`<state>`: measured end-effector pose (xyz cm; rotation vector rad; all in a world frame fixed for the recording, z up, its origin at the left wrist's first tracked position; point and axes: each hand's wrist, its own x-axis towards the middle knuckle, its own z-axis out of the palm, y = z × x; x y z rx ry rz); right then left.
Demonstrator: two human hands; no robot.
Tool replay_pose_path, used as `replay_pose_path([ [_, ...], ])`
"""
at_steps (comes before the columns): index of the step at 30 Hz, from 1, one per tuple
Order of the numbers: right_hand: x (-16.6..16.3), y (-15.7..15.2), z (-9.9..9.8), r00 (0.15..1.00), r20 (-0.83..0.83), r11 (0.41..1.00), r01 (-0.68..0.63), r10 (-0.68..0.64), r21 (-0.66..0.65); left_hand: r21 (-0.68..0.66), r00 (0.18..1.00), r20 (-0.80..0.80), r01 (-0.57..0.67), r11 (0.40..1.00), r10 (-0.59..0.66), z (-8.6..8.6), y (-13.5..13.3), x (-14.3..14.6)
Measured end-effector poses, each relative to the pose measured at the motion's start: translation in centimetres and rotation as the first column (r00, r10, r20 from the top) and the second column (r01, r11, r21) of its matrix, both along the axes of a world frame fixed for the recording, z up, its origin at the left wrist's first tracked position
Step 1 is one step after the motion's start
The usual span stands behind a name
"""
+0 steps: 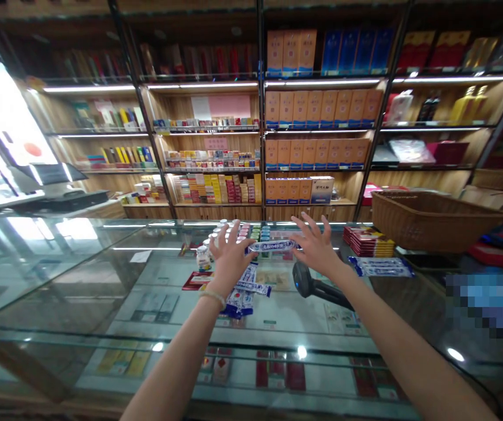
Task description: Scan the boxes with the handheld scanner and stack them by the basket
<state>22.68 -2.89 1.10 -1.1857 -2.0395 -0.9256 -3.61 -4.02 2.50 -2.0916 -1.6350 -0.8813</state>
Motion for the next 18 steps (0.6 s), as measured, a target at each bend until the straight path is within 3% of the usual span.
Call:
replay_pose_path([
  [11, 5.2, 0.9, -0.9, 0.995, -0.083, 0.998, 0.06, -0.058, 0.021, 0.092, 0.992, -0.098, 0.09, 0.992, -0.081, -0.3, 2.8, 5.7],
  [18, 6.5, 1.4, -2.2, 0.99, -0.116, 0.997, 0.077, -0.075, 0.018, 0.096, 0.989, -0.124, 0.098, 0.991, -0.086, -0.4, 3.5, 7.4],
])
